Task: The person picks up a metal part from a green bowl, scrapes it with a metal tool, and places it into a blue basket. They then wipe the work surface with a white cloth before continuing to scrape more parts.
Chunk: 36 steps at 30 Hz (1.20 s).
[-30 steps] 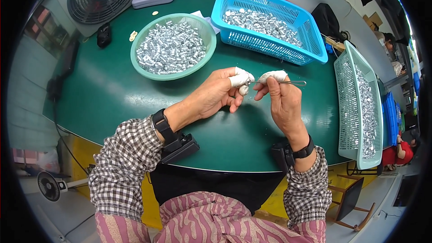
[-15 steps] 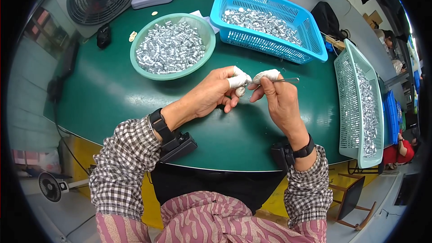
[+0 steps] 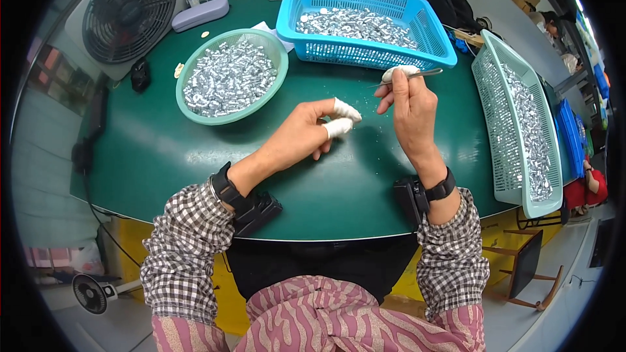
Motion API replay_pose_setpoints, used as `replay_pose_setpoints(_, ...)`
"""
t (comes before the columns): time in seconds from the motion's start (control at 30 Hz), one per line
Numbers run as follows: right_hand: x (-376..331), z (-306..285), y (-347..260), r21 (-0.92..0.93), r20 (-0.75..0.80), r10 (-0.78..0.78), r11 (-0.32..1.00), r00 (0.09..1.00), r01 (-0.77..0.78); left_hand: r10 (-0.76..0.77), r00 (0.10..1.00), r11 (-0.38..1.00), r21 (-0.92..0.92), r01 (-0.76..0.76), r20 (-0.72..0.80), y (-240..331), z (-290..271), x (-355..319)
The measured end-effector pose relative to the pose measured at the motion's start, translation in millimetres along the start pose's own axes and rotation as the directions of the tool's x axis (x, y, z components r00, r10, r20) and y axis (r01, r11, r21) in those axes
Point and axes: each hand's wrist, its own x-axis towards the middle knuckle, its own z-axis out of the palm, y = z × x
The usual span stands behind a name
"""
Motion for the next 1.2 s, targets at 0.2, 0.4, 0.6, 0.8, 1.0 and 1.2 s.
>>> replay_pose_setpoints(0.2,0,-1,1,0.032,-0.034,-0.029,0.999,0.999,0.03,0.358,0.931,0.758,0.559,-0.337,0.075,3,13,-3)
replay_pose_setpoints(0.4,-1,1,-2,0.006,-0.029,-0.062,0.998,0.998,0.063,0.41,0.882,0.394,0.827,-0.4,0.231,-6,17,-1)
replay_pose_setpoints(0.6,2,-1,-4,0.001,-0.063,-0.121,0.993,0.991,0.121,0.273,0.928,0.411,0.842,-0.35,0.252,0,21,0)
replay_pose_setpoints(0.8,1,-5,-3,0.032,-0.098,-0.105,0.994,0.99,0.109,0.203,0.973,0.442,0.876,-0.193,0.113,30,20,12)
replay_pose_setpoints(1.0,1,-6,-10,0.03,-0.107,-0.074,0.997,0.992,0.078,0.554,0.821,0.54,0.81,-0.226,-0.141,67,-9,60)
replay_pose_setpoints(1.2,-1,-7,-10,0.031,-0.097,-0.098,0.994,0.99,0.101,0.605,0.741,0.454,0.891,-0.022,-0.29,63,-15,100)
